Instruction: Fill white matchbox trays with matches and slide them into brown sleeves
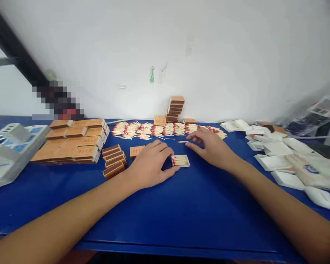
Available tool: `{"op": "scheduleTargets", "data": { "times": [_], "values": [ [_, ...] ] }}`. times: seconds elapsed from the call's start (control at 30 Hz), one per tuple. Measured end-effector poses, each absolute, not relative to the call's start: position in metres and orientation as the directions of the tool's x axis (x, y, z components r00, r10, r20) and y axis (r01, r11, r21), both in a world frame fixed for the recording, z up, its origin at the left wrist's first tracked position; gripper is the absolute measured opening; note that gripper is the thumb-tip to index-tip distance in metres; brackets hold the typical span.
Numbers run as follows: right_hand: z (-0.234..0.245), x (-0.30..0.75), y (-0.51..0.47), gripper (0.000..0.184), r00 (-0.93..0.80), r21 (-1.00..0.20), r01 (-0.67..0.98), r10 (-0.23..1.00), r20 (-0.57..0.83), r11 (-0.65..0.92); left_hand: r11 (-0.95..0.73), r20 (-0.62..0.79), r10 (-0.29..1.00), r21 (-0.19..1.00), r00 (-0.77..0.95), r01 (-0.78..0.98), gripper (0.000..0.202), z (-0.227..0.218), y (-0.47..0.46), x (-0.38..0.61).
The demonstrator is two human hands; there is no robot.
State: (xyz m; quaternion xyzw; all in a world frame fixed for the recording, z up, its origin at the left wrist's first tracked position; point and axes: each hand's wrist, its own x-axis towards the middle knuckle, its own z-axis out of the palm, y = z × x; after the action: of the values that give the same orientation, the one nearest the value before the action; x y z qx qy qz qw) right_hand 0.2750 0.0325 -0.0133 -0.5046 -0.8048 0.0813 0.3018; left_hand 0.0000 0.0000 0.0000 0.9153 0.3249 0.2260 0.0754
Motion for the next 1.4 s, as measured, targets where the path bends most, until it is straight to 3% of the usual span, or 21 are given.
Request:
{"op": "scheduleTargets", "data": {
  "times": [0.23, 0.5, 0.73, 0.83, 0.93, 1.07, 1.2, 1.4],
  "values": [
    [-0.016, 0.268, 0.043, 0.018, -0.321, -0.453, 0.786, 0.904, 0.284, 0.421, -0.777, 0.392, 0.628, 0.27, 0.672, 0.568, 0.029, -0.003, 0.003, 0.002],
    [0.008, 0.255, 0.014, 0.017, -0.406, -0.451, 0.708, 0.836, 0.368, 0.543, -0.753, 0.395, 0.653, 0.249, 0.646, 0.609, 0.025, -0.001, 0.001, 0.0],
    [0.009, 0.245, -0.001, 0.013, -0.503, -0.462, 0.673, 0.815, 0.287, 0.577, -0.758, 0.391, 0.647, 0.232, 0.655, 0.61, 0.025, -0.001, 0.002, 0.001],
    [0.002, 0.252, 0.014, 0.017, -0.408, -0.476, 0.7, 0.845, 0.346, 0.533, -0.756, 0.389, 0.648, 0.23, 0.655, 0.612, 0.026, -0.001, 0.002, 0.0],
    [-0.009, 0.261, 0.034, 0.022, -0.375, -0.334, 0.774, 0.814, 0.443, 0.538, -0.761, 0.395, 0.643, 0.229, 0.656, 0.607, 0.027, -0.001, 0.002, 0.0],
    [-0.021, 0.266, 0.05, 0.034, -0.418, -0.188, 0.822, 0.794, 0.441, 0.537, -0.765, 0.402, 0.638, 0.227, 0.657, 0.603, 0.029, -0.003, 0.002, 0.0],
    [-0.024, 0.266, 0.05, 0.032, -0.417, -0.195, 0.808, 0.774, 0.477, 0.556, -0.769, 0.405, 0.633, 0.226, 0.66, 0.598, 0.03, -0.005, 0.001, -0.001],
    [-0.026, 0.266, 0.052, 0.013, -0.393, -0.276, 0.772, 0.771, 0.501, 0.573, -0.768, 0.396, 0.633, 0.213, 0.666, 0.604, 0.029, -0.003, 0.002, -0.001]
  ]
}}
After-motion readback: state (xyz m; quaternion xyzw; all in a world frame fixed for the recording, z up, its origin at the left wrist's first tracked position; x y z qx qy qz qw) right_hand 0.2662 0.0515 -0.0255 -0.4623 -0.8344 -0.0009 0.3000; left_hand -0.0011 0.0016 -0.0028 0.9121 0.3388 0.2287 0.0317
